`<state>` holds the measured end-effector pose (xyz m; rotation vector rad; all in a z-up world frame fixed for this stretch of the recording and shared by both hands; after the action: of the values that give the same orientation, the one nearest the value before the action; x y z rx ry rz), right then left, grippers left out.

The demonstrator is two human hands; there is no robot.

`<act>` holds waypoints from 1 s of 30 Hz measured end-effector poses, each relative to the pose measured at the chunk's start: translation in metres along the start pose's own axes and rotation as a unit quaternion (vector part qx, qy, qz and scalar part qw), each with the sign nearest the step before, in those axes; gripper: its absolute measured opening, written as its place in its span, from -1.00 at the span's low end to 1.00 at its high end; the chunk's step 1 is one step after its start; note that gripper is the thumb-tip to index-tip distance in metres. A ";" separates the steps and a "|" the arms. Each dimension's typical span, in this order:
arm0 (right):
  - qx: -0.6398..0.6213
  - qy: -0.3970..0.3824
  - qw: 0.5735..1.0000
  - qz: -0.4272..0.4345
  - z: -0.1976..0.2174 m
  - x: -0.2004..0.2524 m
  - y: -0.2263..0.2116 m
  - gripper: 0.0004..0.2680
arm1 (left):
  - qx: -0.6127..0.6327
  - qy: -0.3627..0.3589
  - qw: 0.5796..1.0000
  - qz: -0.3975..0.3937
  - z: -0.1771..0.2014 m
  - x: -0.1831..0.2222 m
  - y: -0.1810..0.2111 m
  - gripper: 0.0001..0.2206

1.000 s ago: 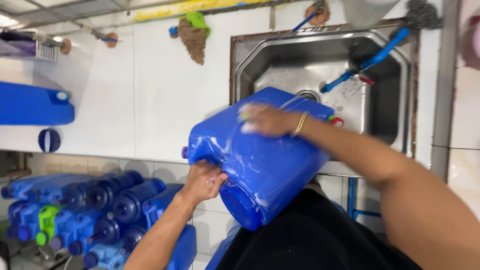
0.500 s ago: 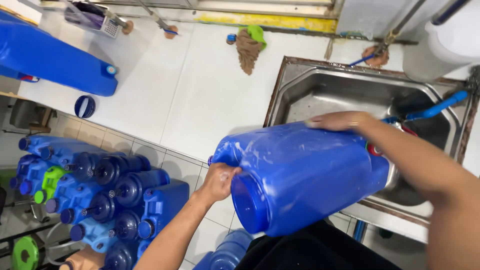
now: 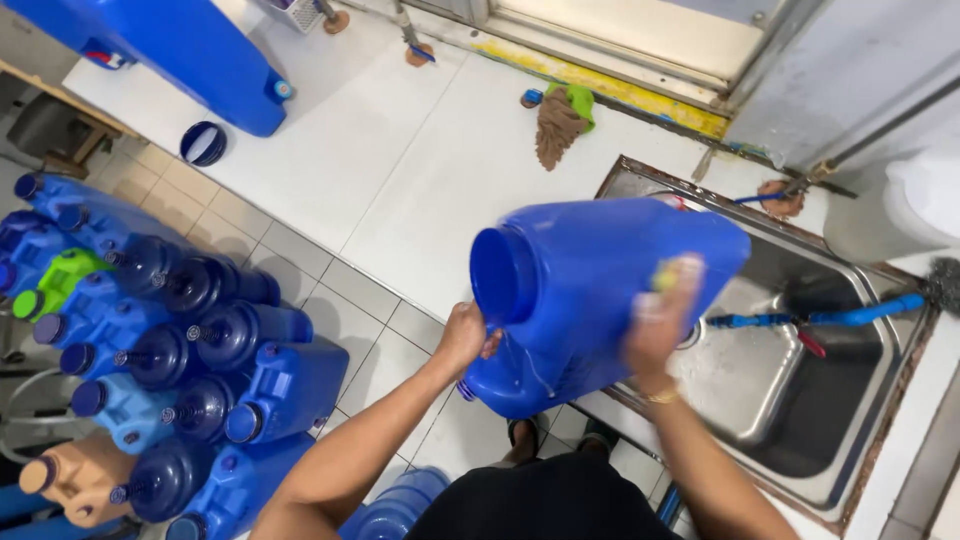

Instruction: Scrubbing and rinsing blue plastic water containers in a sink and wiping down the work surface.

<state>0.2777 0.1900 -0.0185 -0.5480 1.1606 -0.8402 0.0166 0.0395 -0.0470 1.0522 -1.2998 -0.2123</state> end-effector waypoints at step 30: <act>-0.138 -0.017 0.971 -0.196 -0.024 0.131 -0.008 -0.49 | 0.253 0.036 0.963 0.082 -0.006 0.006 -0.023 -0.50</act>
<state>0.2740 0.0808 -0.0948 -1.0425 1.1631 -1.0047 0.0332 0.0262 -0.0591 1.3566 -1.4022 0.2977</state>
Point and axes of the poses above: each hand's wrist, its own x-axis away from the middle knuckle, its own z-axis out of the back of the hand, y = z × x, the point moved 5 cm from there along -x, towards the middle knuckle, and after that the axes turned 8 degrees about z, right-handed, at the moved point
